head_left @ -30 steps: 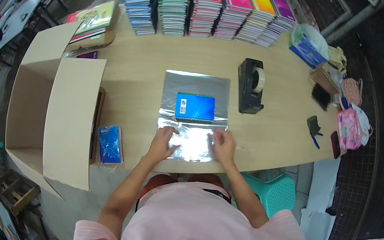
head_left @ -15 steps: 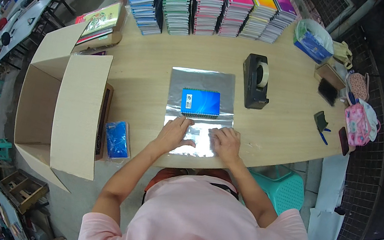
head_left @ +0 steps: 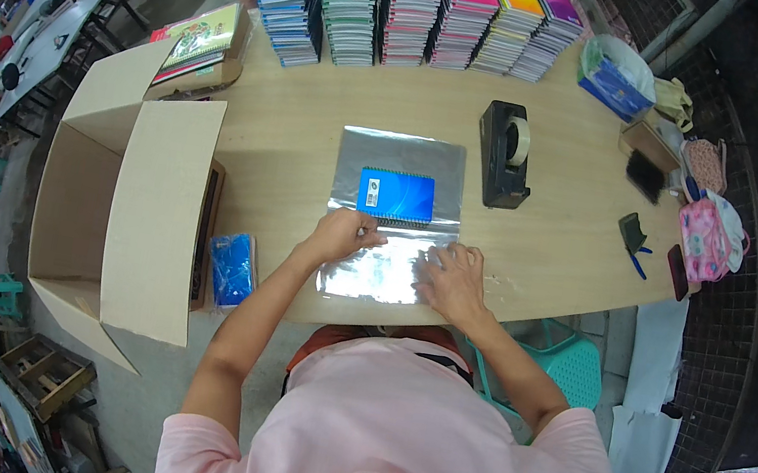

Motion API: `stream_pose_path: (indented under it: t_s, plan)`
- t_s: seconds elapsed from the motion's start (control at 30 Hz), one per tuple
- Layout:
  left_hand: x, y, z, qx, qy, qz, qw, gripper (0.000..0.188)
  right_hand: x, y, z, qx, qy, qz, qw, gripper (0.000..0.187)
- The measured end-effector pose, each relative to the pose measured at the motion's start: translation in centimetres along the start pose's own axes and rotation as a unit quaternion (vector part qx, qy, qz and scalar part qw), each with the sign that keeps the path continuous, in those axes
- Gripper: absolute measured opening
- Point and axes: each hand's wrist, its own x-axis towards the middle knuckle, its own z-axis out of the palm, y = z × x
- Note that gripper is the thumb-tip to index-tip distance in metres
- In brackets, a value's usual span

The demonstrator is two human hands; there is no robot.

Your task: The person picks up stacks of notebooks from a table, wraps them in silver plastic sheets, secures the wrapping with tape from a dispenser, and places the wrapped stacks into a cardboard box.

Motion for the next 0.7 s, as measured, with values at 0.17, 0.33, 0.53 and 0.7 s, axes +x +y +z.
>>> stream_pose_path:
  t_s: [0.17,0.33,0.53,0.7]
  plan:
    - [0.0,0.0,0.6,-0.023,-0.001,0.053,0.998,0.024,0.9,-4.6,0.2,0.127,-0.001,0.005,0.992,0.027]
    - [-1.0,1.4,-0.2,0.105,-0.016,0.094,0.990,0.018,1.6,-5.3,-0.4,0.211,-0.010,0.083,0.974,0.042]
    - [-0.4,0.8,-0.5,0.214,-0.002,0.197,0.957,0.013,8.4,2.6,-0.8,-0.079,-0.185,-0.046,0.978,0.031]
    - [-0.4,0.8,-4.4,0.114,0.342,0.056,0.931,0.020,10.3,8.3,-1.1,0.215,-0.129,0.148,0.957,0.011]
